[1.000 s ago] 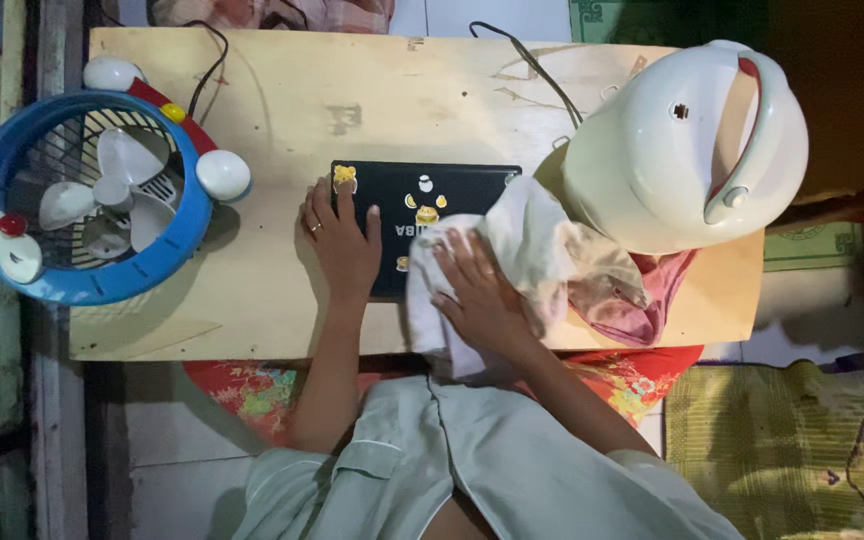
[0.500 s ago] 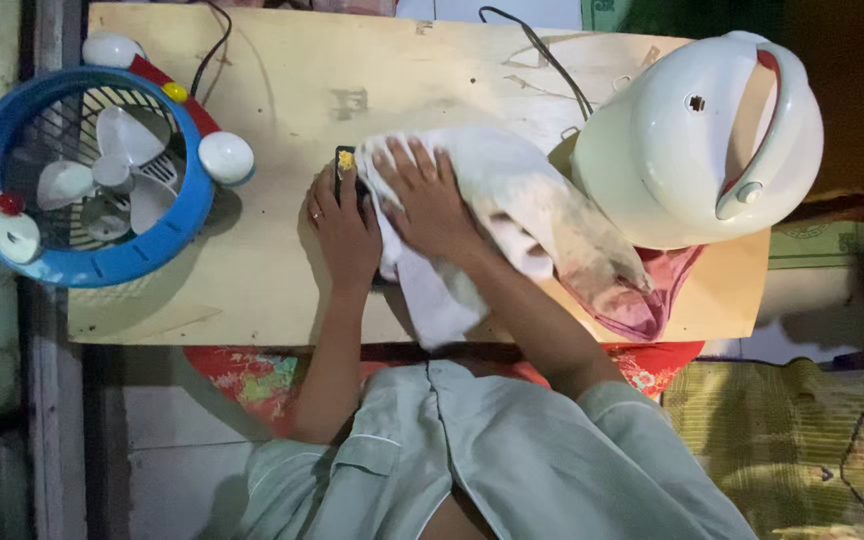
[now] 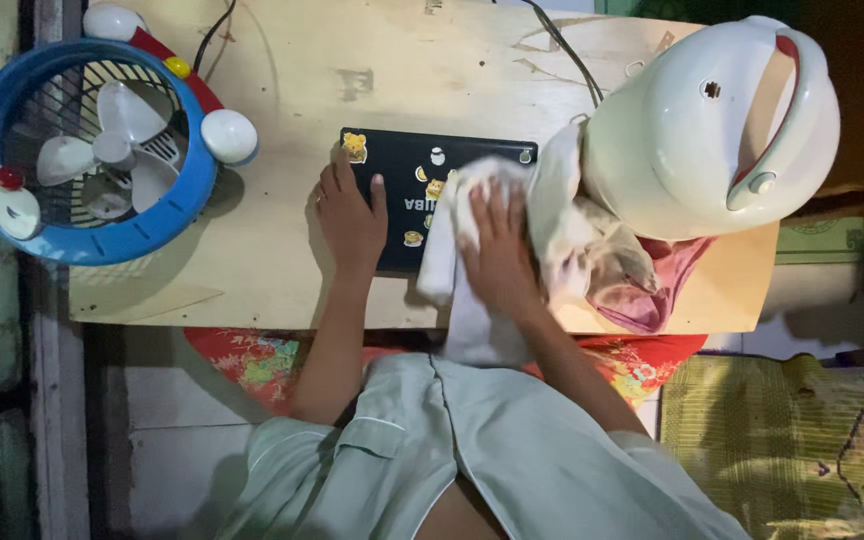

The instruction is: The person wipes a white electric kettle with a pink cloth, then cleans a black laptop by wiping the lid, bottom, and keyboard area. The person opens and closes the laptop during the process and continues wiping the exterior surfaces.

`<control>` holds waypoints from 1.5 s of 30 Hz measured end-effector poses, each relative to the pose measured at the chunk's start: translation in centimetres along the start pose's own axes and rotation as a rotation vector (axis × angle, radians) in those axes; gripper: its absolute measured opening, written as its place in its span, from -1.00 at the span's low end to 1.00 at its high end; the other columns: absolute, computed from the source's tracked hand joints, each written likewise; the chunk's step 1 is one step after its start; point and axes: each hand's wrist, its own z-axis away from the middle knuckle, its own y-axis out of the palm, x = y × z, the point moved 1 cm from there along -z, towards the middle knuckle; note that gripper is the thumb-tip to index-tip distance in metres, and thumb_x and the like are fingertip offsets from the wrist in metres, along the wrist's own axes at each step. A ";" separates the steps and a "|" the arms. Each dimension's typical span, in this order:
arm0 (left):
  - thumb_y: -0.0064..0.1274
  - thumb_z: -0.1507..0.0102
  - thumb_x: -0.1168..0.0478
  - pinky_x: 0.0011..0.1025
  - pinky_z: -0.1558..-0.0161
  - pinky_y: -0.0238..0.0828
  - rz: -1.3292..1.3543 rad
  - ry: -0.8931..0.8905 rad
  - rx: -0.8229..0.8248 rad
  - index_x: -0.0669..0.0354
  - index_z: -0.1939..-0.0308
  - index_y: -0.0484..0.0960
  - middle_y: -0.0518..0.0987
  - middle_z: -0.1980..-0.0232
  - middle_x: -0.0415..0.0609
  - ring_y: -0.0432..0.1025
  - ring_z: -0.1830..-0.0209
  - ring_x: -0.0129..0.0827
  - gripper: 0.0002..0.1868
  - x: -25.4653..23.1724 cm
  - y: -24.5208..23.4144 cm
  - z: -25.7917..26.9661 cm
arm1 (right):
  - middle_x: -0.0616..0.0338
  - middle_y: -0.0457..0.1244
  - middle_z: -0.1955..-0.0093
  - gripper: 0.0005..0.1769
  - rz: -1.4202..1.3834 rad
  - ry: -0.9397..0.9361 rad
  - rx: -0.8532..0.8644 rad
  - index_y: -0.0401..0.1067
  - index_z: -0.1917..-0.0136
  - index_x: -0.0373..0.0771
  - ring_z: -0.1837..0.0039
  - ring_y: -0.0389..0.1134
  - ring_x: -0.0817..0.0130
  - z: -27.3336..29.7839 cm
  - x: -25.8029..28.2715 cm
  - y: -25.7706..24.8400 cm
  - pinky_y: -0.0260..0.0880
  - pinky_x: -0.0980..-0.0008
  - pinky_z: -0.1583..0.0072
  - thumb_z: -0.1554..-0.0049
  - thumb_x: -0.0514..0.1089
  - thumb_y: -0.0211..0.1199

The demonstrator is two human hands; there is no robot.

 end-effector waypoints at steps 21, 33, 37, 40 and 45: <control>0.15 -0.30 -0.19 0.03 -0.20 0.28 0.077 -0.156 0.045 0.32 -0.34 0.38 0.43 -0.08 0.26 0.34 -0.11 0.22 -0.25 0.8 0.5 -1.2 | -0.27 -0.13 -0.68 -0.24 -0.100 0.222 -0.094 0.02 -0.65 -0.17 -0.70 -0.21 -0.27 -10.6 -6.0 3.5 -0.34 -0.13 -0.66 -0.34 0.17 0.12; 0.23 -0.12 -0.31 -0.24 -0.12 0.50 0.635 -0.581 0.411 0.27 -0.13 0.66 0.71 -0.03 0.11 0.61 -0.06 -0.13 -0.22 3.1 -1.4 -3.9 | -0.35 0.07 -0.56 -0.18 -0.410 0.363 -0.286 -0.02 -0.63 -0.43 -0.60 0.07 -0.20 0.3 -4.9 2.8 0.00 0.12 -0.60 -0.27 -0.10 0.27; 0.47 -0.04 -0.06 -0.36 -0.11 0.56 0.833 -0.552 0.383 0.29 -0.16 0.55 0.69 -0.02 0.06 0.62 -0.02 -0.27 -0.25 2.8 -2.1 -2.5 | -0.29 0.12 -0.56 -0.21 -0.554 0.256 -0.394 0.03 -0.60 -0.46 -0.58 0.14 -0.09 -0.3 -5.4 3.5 0.04 0.15 -0.58 -0.24 -0.26 0.33; 0.50 0.00 0.12 -0.33 -0.08 0.56 1.062 -0.497 0.306 0.31 -0.17 0.45 0.67 -0.02 0.03 0.59 -0.01 -0.29 -0.23 2.6 -2.8 -1.5 | -0.17 0.15 -0.53 -0.22 -0.785 0.387 -0.392 0.05 -0.59 -0.44 -0.54 0.19 0.09 -0.8 -5.8 3.1 0.15 0.25 -0.53 -0.22 -0.30 0.32; 0.50 -0.06 0.18 -0.34 -0.05 0.61 1.066 -0.331 0.197 0.37 -0.15 0.51 0.68 0.01 0.02 0.60 0.04 -0.31 -0.32 0.2 -6.5 -0.9 | -0.03 0.17 -0.51 -0.26 -1.151 0.498 -0.427 0.04 -0.59 -0.36 -0.47 0.24 0.25 -1.8 -6.4 1.7 0.26 0.33 -0.46 -0.25 -0.27 0.29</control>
